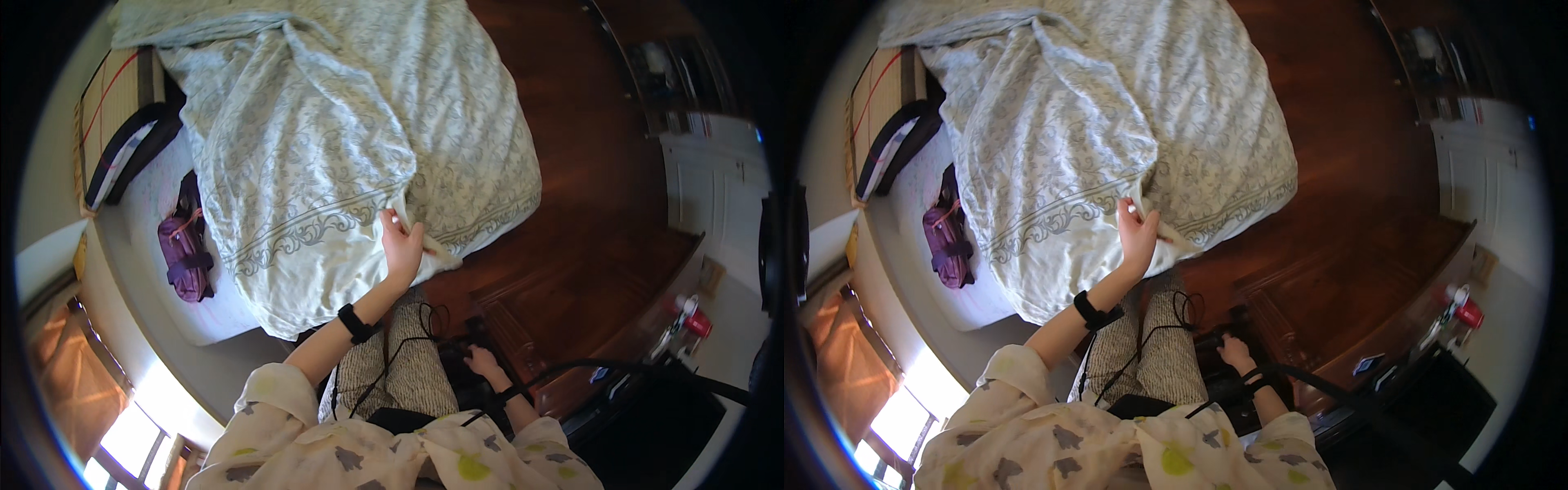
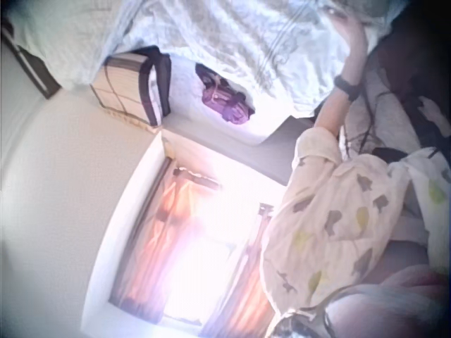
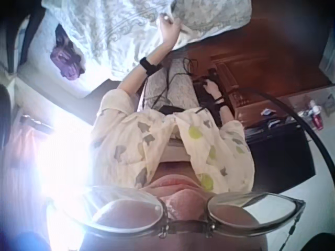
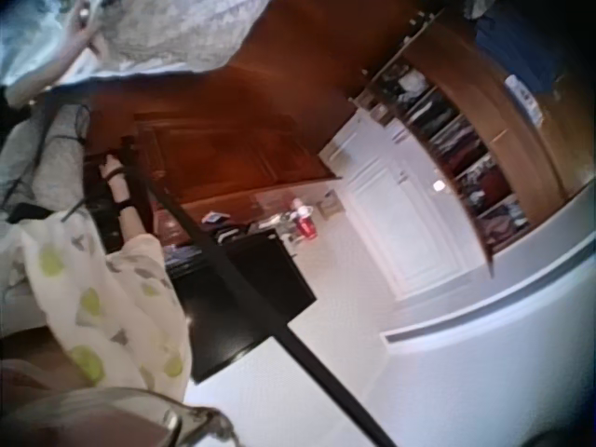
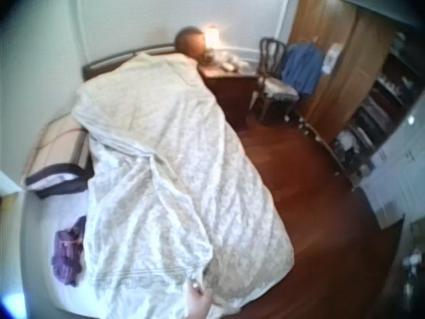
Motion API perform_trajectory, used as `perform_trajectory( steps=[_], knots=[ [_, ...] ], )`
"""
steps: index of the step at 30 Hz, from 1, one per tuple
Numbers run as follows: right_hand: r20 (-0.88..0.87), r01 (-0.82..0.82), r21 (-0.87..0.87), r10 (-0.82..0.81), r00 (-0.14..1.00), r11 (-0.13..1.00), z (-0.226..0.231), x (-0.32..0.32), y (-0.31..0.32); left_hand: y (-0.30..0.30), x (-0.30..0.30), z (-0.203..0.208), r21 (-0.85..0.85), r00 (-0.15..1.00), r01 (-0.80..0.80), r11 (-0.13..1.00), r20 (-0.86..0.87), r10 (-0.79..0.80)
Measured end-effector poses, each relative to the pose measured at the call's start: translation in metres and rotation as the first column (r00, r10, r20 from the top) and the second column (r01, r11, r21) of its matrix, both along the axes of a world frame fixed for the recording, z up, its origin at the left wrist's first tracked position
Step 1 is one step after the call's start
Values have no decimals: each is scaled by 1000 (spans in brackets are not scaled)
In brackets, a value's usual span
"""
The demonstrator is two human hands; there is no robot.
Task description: The person folds a striped futon mat on a bed, then spreads and folds a large patterned duvet cover over it. The person repeatedly adjusts and refolds the duvet to achieve a neat rectangular shape.
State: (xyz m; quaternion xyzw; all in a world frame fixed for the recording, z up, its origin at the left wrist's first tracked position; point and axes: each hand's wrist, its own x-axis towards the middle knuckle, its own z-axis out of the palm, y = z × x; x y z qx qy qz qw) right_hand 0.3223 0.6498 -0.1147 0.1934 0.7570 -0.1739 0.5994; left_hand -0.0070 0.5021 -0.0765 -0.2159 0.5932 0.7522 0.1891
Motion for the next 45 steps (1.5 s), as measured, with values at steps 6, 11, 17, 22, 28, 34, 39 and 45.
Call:
perform_trajectory(
  steps=[6, 11, 17, 22, 28, 34, 39, 45],
  knots=[
    [-704, 553, -178, -498, 507, 814, -30, -62, -34, 43, 44, -56, -584, 731, 579, 568, 64, -679],
    [-860, 487, -406, -503, 81, 773, -47, -160, -66, 0, 73, -62, -570, 729, 443, 692, -220, -648],
    [-718, 785, -339, -682, 141, 519, -64, -202, -68, -234, 43, -47, -969, 992, 122, -214, 120, 24],
    [-625, 627, -482, -742, 242, 611, -68, -190, -47, -330, 26, -69, -837, 989, 41, 546, 113, 99],
    [-481, 624, -645, -869, 116, 441, -51, -187, -53, -336, 35, -64, -520, 980, -193, 832, -66, 186],
    [-305, 639, -617, -889, 342, 459, -46, -183, -41, -375, 57, -32, -283, 970, -244, 928, -52, 239],
    [-633, 550, -285, -585, 507, 785, -74, -190, -63, -398, 64, -72, -297, 893, -342, 891, 194, 407],
    [-604, 531, 82, -382, 699, 843, -96, -178, -70, -387, 81, -81, -285, 916, 99, 954, 401, 24]
  ],
)
